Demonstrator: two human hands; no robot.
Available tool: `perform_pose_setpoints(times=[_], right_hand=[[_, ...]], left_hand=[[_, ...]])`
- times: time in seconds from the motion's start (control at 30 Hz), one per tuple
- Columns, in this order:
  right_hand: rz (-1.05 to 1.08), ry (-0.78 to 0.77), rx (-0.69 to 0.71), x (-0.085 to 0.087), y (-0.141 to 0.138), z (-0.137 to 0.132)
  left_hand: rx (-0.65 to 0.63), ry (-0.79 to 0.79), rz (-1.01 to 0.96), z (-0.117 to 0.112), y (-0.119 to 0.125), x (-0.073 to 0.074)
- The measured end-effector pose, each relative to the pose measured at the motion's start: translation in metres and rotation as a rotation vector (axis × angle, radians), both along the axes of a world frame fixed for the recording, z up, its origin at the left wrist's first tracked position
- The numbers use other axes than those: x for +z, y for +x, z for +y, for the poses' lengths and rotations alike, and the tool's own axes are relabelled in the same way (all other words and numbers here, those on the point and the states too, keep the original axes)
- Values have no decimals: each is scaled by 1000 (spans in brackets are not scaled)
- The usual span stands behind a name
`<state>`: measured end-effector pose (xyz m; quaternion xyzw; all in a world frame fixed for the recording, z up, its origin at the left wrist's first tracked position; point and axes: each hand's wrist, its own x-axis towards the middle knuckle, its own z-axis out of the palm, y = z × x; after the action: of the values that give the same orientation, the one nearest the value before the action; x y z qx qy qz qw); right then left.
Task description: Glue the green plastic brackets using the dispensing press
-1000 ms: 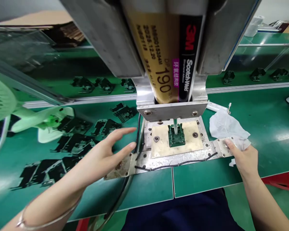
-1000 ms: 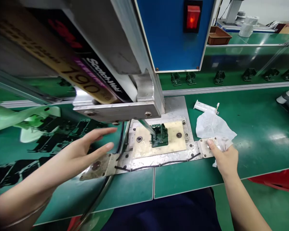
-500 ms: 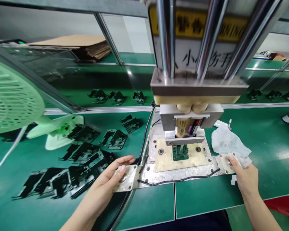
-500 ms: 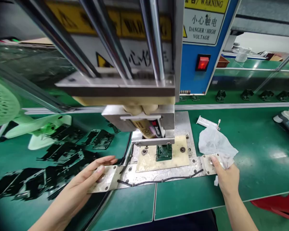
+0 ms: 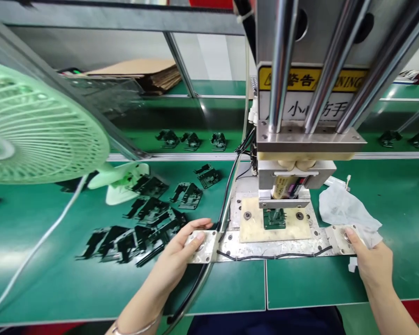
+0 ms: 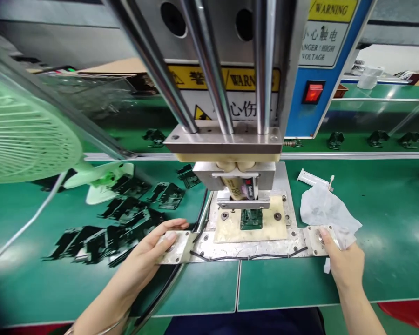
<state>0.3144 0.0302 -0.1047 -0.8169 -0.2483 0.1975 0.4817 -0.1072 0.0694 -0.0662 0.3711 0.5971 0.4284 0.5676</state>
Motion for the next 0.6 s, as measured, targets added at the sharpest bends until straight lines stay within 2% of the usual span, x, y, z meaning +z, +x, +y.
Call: perform_pose_setpoints(times=[0.13,0.27,0.6], right_hand=[[-32,-52,10,6,-2,-2],[-65,-85,-9,9,-2,-3],[-118,-72,-5,4,1,-4]], left_hand=[[-32,25,-6,0,-4,-5],[-48,34,3,0,-2,-3],[-77,63,9,-1,-1,-1]])
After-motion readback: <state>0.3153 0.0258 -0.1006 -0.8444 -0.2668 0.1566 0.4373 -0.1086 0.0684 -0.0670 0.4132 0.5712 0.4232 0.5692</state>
